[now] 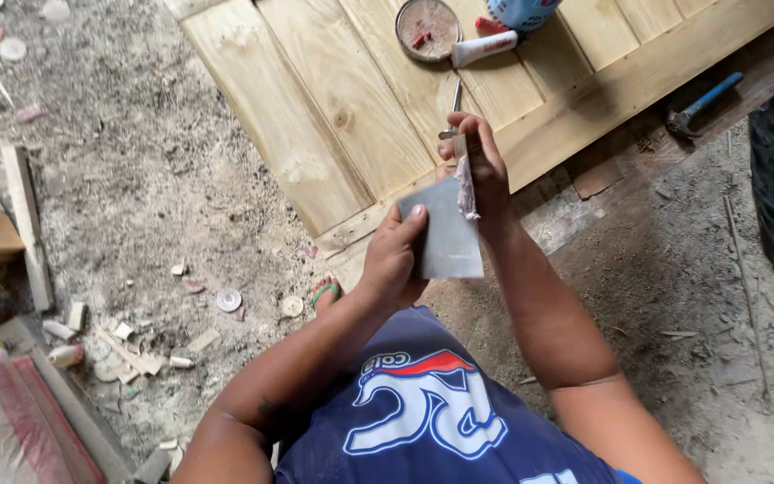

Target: The person scoops a pinkish filler from a can and spreads it into gaps on a wooden door using a small metal trowel. The person repeatedly applies and smooths the filler along the door's edges and seams.

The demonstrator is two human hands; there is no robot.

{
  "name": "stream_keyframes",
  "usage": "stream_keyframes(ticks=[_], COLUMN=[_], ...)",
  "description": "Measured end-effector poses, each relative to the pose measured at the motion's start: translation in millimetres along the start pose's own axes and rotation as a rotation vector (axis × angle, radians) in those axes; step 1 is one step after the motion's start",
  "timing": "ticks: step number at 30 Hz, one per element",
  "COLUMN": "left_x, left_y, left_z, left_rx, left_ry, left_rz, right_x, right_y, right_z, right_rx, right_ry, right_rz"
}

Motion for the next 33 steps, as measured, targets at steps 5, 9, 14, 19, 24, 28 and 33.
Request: stream_keyframes(ticks=[5, 9, 14, 19, 24, 28, 33], left_x=[-13, -18, -17, -7, -15, -38, -48], left_y=[12, 17, -15, 2, 44, 69, 66], left_z=[0, 3, -1, -12, -3, 13, 18], left_rx=[0.061, 0.077, 0.174, 0.308, 0.360, 0.472, 0.588], left_ry=[0.052, -0.042, -0.050, -0.027, 0.013, 0.171, 0.216], left_rz=[0.001, 0.061, -0.001, 0.056, -0.058, -0.444, -0.624], right_x=[-16, -33, -20, -21, -35, -13, 75], right_y=[19, 30, 12, 67, 76, -17, -82], right_z=[32, 38, 12, 27, 63, 64, 83], right_rx=[0.069, 0.247, 0.285, 0.293, 0.431, 0.079, -0.723], right_ry=[-0.006, -0.022, -0.336, -0.066, 0.177, 0.062, -0.295], right_rz=[0.381, 0.189, -0.646, -0.386, -0.202, 0.222, 1.117])
Point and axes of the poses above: each hand's wrist, its own z-axis away from the middle knuckle, its own x-axis out of the palm, y = z × x, the point moved 5 cm from there along -z, towards the middle knuckle, and after that the axes turned 1 degree about -y, right-handed, at the moved point
